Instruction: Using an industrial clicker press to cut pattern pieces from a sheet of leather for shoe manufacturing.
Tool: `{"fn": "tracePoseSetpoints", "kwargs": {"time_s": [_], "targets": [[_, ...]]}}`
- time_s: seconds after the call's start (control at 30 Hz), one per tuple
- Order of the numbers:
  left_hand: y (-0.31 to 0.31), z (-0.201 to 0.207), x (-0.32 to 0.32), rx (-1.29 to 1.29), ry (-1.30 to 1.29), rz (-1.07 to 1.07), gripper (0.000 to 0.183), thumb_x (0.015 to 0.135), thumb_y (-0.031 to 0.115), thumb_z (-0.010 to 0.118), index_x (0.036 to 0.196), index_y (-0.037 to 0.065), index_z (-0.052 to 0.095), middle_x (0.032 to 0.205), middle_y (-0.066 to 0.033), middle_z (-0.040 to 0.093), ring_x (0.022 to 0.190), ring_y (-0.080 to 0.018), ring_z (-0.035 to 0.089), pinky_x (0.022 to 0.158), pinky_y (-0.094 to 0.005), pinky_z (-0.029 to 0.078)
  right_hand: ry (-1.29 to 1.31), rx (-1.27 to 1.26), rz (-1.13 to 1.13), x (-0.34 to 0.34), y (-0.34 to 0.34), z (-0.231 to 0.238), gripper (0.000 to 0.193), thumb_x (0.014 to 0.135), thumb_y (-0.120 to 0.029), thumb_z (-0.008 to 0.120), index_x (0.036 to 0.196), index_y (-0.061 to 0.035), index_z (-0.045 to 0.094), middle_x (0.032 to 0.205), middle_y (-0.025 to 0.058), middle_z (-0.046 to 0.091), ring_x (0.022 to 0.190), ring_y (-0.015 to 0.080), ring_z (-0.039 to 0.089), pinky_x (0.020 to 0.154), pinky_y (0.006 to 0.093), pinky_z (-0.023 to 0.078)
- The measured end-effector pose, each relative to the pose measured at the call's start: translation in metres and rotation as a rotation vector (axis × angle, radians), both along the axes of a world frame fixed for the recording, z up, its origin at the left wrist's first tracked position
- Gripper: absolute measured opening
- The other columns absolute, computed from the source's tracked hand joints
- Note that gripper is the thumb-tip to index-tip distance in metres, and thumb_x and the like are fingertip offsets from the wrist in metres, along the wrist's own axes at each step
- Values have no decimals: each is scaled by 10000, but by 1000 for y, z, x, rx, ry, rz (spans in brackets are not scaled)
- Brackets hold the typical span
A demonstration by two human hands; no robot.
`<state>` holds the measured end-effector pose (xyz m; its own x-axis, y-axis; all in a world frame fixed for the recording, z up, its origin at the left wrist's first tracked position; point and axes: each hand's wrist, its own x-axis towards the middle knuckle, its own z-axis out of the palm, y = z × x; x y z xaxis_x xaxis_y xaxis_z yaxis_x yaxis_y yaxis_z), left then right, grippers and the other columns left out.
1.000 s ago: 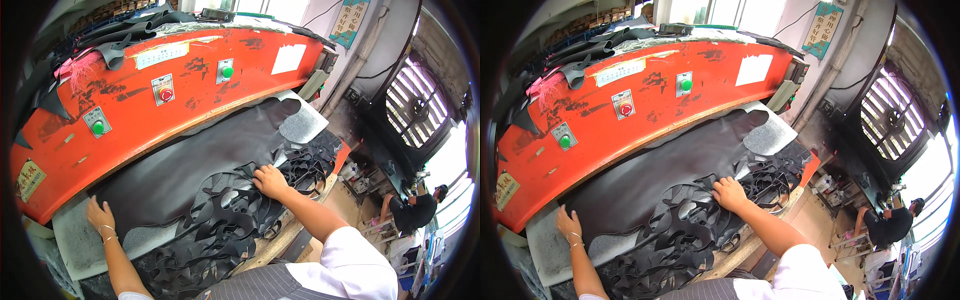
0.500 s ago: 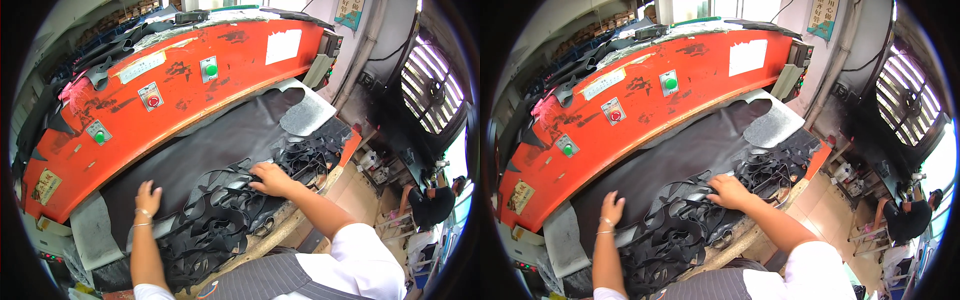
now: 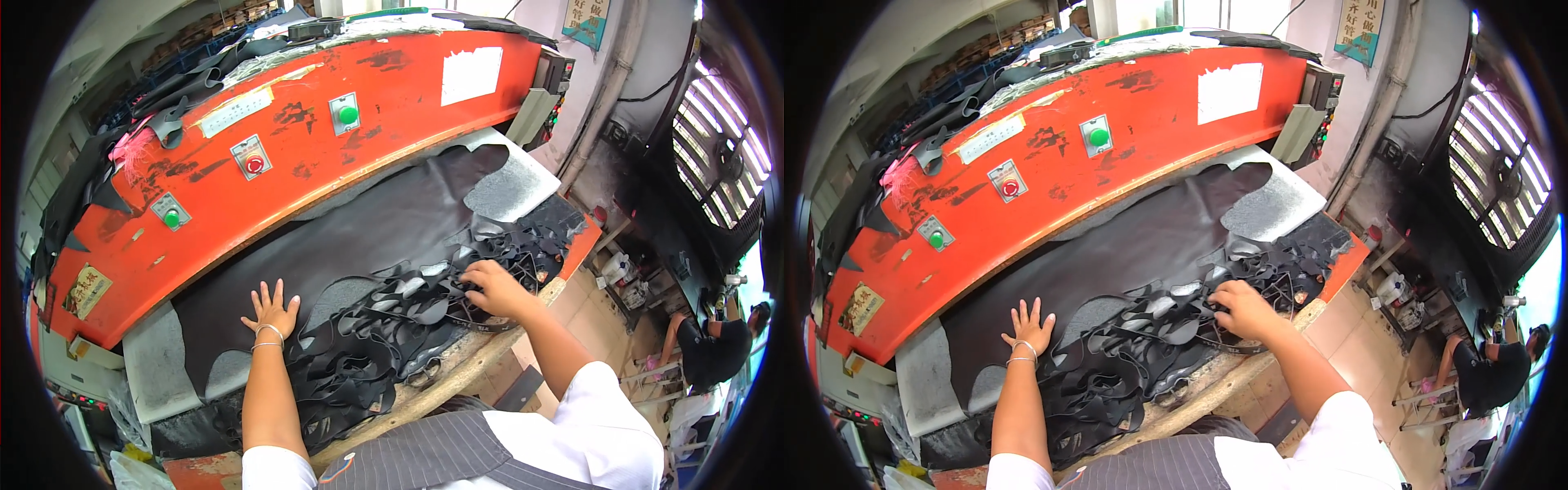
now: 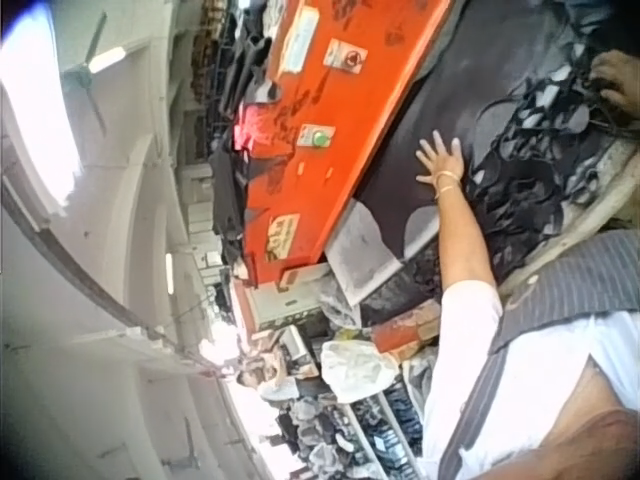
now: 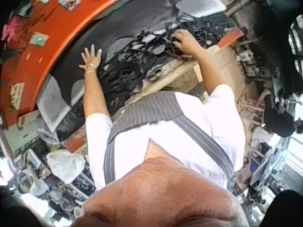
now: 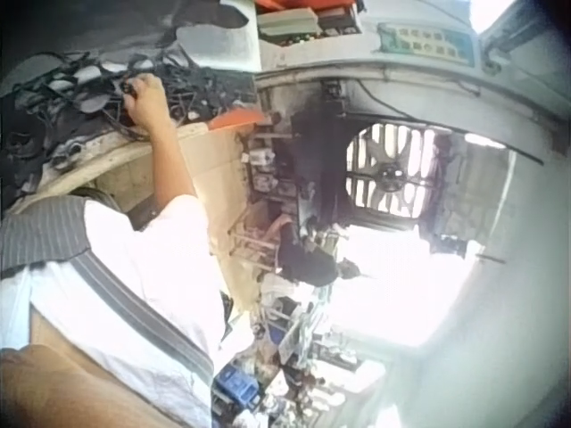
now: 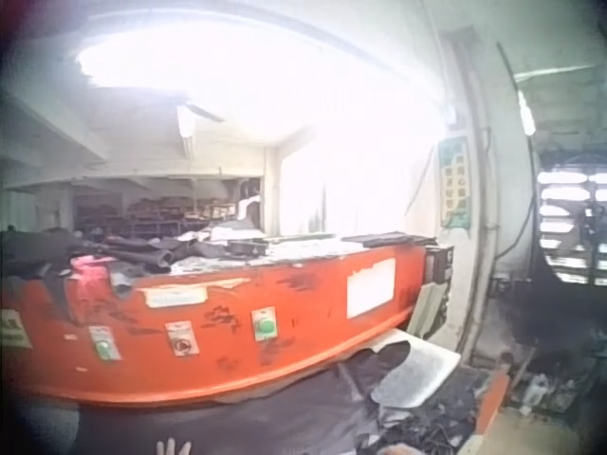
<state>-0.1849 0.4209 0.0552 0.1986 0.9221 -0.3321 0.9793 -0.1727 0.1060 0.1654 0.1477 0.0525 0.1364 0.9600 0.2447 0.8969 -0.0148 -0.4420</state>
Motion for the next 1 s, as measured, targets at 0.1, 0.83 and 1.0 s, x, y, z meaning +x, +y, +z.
{"fn": "tracePoseSetpoints", "kwargs": {"time_s": [0.1,0.83,1.0], "targets": [[-5,1,-1,13,9,10,695,926,625,374,1529,348,167,1623,-19,16,1490,-271,-30,1089,-709,28,-60,1,-82,6,-46,11,394,796,-280,714,1114,-61,641,1177,148,581,1134,331,522,989,427,418],[-34,-22,-164,33,-43,258,770,904,685,345,1540,298,147,1622,-36,19,1492,-253,3,1153,-584,59,-248,-220,274,-7,-164,77,642,437,-549,845,755,-23,658,657,114,540,649,320,539,653,402,408],[-15,-37,-263,83,-37,282,734,930,648,322,1540,270,166,1618,-48,70,1489,-271,40,1174,-526,85,-192,-182,239,-65,-169,92,684,392,-541,839,788,-12,665,683,113,568,656,326,549,655,404,418]]}}
